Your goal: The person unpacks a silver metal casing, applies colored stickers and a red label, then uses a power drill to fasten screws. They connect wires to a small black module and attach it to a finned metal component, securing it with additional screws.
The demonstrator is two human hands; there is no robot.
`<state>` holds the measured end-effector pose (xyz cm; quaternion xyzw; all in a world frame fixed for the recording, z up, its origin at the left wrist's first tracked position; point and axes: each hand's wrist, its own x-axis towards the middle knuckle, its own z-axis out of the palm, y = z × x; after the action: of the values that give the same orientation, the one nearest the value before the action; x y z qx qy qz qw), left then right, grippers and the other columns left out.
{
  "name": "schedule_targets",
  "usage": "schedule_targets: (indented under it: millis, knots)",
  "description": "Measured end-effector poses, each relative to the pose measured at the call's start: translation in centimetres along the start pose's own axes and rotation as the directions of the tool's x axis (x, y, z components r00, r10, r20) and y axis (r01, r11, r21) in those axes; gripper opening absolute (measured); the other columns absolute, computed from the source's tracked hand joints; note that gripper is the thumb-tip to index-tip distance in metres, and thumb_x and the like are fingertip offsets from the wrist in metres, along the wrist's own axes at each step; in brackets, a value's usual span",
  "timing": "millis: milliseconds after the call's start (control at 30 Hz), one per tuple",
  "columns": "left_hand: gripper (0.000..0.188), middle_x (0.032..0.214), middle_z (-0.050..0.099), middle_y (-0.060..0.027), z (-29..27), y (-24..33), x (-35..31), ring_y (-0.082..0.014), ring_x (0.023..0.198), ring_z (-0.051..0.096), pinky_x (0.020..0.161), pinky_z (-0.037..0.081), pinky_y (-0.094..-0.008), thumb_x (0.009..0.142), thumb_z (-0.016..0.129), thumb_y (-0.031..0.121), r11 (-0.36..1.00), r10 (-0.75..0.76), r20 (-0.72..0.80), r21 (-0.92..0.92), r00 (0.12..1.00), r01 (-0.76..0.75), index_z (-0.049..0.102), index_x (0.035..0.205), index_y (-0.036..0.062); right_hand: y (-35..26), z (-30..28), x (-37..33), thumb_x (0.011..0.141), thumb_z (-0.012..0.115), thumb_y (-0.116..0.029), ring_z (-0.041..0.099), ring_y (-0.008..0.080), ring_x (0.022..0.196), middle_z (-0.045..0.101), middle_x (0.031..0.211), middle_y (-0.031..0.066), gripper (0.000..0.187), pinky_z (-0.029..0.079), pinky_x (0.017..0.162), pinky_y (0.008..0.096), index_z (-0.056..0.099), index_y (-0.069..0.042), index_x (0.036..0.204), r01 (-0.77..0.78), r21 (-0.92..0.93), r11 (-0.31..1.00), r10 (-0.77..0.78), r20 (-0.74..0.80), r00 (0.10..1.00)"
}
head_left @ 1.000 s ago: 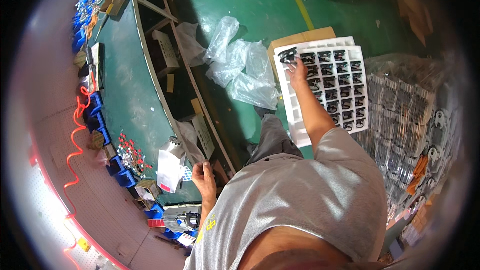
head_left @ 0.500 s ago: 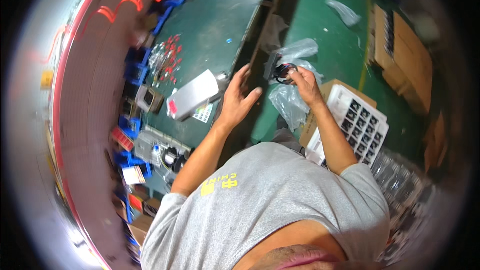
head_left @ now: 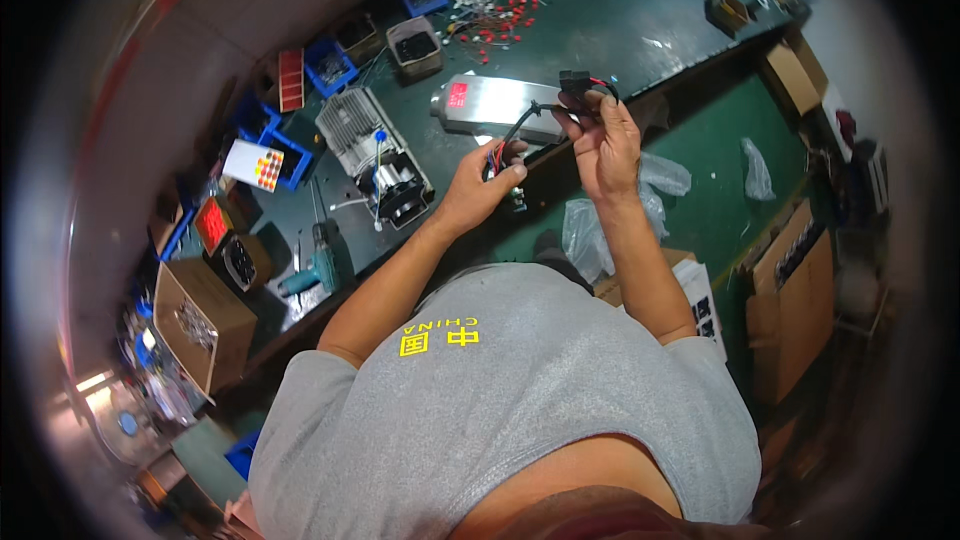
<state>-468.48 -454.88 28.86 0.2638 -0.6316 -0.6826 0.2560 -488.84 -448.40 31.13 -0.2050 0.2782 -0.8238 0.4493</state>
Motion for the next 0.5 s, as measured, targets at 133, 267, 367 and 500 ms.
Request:
schedule_targets:
  millis: [133, 267, 367, 500]
  knots:
    - [0.040, 0.104, 0.066, -0.0062, -2.5, -0.2, -1.5, -0.0152, 0.100, 0.060, 0.093, 0.046, -0.0327, 0.101, 0.061, 0.035, 0.991, 0.130, -0.162, -0.017, 0.978, -0.135, 0.066, 0.120, -0.0005, 1.9, 1.6, 0.7, 0.099, 0.060, -0.004, 0.068, 0.0286, 0.113, 0.069, 0.123, 0.0188, 0.022, 0.056, 0.104, 0.0449, 0.065, 0.002, 0.119, -0.128, 0.036, 0.991, 0.123, 0.127, 0.984]
    - [0.041, 0.110, 0.062, -0.0164, -4.1, 1.1, -2.4, -0.0266, 0.102, 0.062, 0.093, 0.047, -0.0356, 0.103, 0.059, 0.034, 0.907, 0.319, -0.194, 0.345, 0.928, -0.240, 0.064, 0.124, -0.0011, 2.2, 3.5, 1.0, 0.089, 0.062, -0.002, 0.058, 0.0379, 0.130, 0.059, 0.135, 0.0276, 0.041, 0.044, 0.116, 0.0486, 0.058, 0.005, 0.130, -0.460, 0.100, 0.883, 0.429, 0.228, 0.874]
    - [0.039, 0.110, 0.062, -0.0164, -4.7, 1.6, -3.7, -0.0288, 0.102, 0.062, 0.092, 0.048, -0.0360, 0.102, 0.060, 0.032, 0.880, 0.317, -0.205, 0.427, 0.926, -0.207, 0.064, 0.125, -0.0004, 2.2, 3.7, 1.4, 0.091, 0.063, -0.014, 0.053, 0.0418, 0.134, 0.058, 0.135, 0.0317, 0.055, 0.044, 0.115, 0.0499, 0.049, 0.011, 0.138, -0.695, 0.244, 0.676, 0.572, 0.421, 0.704]
    - [0.039, 0.108, 0.058, -0.0140, -5.2, 2.0, -4.3, -0.0278, 0.099, 0.058, 0.090, 0.047, -0.0374, 0.102, 0.059, 0.028, 0.797, 0.263, -0.131, 0.587, 0.956, -0.138, 0.062, 0.130, 0.0020, 3.4, 1.0, 3.8, 0.097, 0.066, -0.021, 0.064, 0.0345, 0.121, 0.065, 0.125, 0.0252, 0.051, 0.057, 0.101, 0.0454, 0.052, 0.009, 0.137, -0.842, 0.086, 0.532, 0.802, 0.266, 0.534]
